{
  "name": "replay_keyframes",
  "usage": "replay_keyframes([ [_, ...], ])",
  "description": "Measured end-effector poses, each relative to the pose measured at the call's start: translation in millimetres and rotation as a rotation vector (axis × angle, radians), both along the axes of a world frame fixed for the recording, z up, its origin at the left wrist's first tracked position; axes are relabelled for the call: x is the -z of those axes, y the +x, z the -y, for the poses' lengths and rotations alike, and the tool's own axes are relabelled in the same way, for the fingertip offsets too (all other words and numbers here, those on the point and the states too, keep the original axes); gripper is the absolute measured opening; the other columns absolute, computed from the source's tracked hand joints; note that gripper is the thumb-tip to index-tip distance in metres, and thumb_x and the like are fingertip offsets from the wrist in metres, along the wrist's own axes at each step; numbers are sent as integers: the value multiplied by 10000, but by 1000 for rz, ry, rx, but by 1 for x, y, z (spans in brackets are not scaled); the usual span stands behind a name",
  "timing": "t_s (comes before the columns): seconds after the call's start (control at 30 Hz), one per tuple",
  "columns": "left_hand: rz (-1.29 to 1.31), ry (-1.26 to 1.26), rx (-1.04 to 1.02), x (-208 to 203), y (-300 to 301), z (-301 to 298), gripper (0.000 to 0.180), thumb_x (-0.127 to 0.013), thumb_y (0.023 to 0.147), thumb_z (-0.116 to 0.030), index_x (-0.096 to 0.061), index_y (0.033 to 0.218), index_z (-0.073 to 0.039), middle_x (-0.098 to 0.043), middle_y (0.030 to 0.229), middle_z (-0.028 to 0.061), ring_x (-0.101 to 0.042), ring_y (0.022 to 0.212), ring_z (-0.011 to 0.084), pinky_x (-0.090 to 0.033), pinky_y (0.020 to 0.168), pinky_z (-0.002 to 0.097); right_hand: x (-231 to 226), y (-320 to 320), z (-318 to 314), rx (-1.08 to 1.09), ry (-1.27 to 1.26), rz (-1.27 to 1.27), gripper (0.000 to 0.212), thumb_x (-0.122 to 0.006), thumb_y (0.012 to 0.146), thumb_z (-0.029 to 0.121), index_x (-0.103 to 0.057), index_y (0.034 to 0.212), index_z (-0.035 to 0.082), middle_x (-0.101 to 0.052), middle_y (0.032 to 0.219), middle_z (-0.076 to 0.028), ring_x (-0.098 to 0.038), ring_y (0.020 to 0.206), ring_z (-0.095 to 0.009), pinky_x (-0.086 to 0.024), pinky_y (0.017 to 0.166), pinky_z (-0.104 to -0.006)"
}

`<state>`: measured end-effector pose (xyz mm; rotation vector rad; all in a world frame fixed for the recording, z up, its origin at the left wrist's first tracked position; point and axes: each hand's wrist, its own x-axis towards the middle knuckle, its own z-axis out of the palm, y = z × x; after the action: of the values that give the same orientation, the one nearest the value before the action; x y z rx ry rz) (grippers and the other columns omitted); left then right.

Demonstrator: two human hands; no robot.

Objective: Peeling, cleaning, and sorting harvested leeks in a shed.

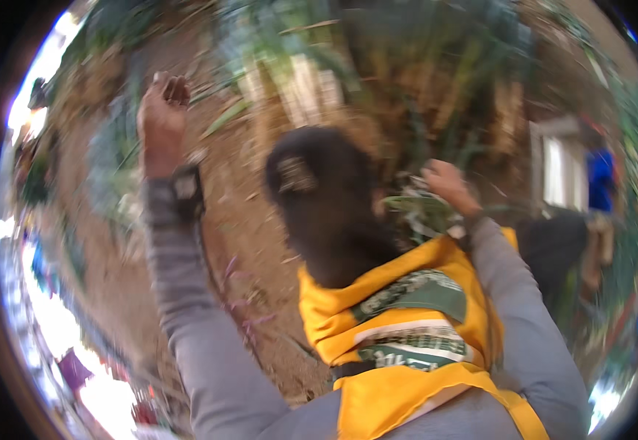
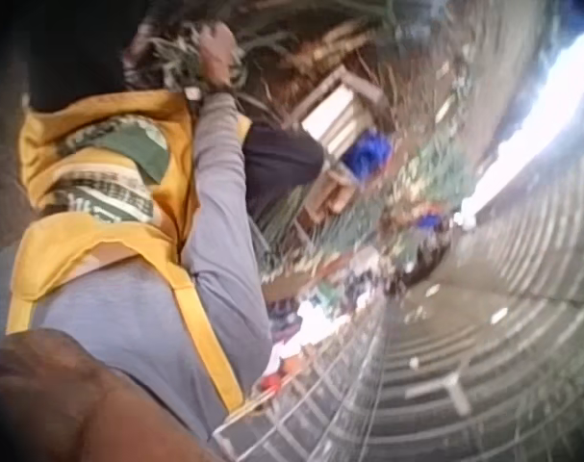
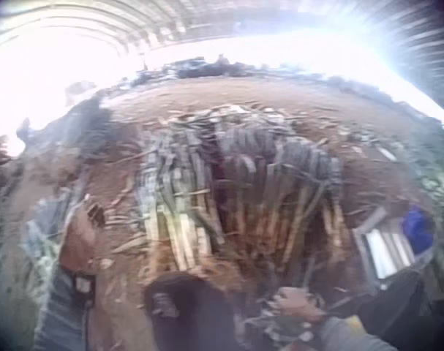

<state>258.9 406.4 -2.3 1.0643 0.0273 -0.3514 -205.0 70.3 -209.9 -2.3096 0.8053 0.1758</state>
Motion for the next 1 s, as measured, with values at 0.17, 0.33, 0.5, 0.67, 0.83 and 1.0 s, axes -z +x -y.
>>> replay_keyframes([
  [0.17, -104, -368, 626, -82, -144, 208, 212, -628, 998, -152, -601, 1131, 10, -652, 981, 103, -643, 923, 225, -554, 855, 369, 19, -4, 31, 314, 198, 150, 307, -601, 895, 239, -713, 1059, 5, -704, 1042, -233, -657, 1024, -405, -510, 901, -456],
  [0.33, 77, -257, 566, -100, -231, 278, 207, -543, 1045, -185, -567, 1137, -1, -615, 945, 100, -626, 871, 196, -537, 839, 344, 15, 14, 54, 460, 124, 218, 309, -586, 908, 222, -716, 1077, -1, -708, 1052, -243, -672, 1006, -407, -516, 906, -439],
  [0.5, -264, -173, 682, -29, -209, 297, 249, -570, 1034, -161, -598, 1191, 31, -672, 1006, 87, -649, 915, 176, -555, 893, 320, 31, 57, 99, 474, 20, 321, 354, -635, 923, 272, -698, 1156, 13, -717, 1078, -221, -681, 1037, -374, -514, 909, -406],
  [0.67, -79, -120, 547, -46, -219, 297, 255, -639, 1003, -200, -654, 1178, -14, -684, 972, 40, -629, 841, 128, -540, 809, 293, 28, 126, 107, 376, -11, 109, 563, -670, 941, 357, -543, 1309, -51, -571, 1319, -267, -561, 1218, -422, -452, 1024, -482],
  [0.83, -69, -93, 636, -44, -221, 302, 332, -586, 1030, -176, -573, 1289, 32, -640, 1050, 49, -619, 848, 93, -572, 799, 264, 49, 129, 108, 420, -111, 155, 607, -716, 911, 318, -478, 1353, -24, -508, 1331, -264, -536, 1237, -440, -457, 1024, -488],
  [1.0, -69, -118, 691, -44, -222, 301, 344, -584, 1033, -184, -564, 1303, 29, -623, 1029, 34, -601, 850, 91, -559, 812, 265, 40, 137, 105, 424, -68, -14, 681, -736, 848, 287, -439, 1360, -50, -560, 1263, -268, -565, 1208, -435, -488, 986, -494],
])
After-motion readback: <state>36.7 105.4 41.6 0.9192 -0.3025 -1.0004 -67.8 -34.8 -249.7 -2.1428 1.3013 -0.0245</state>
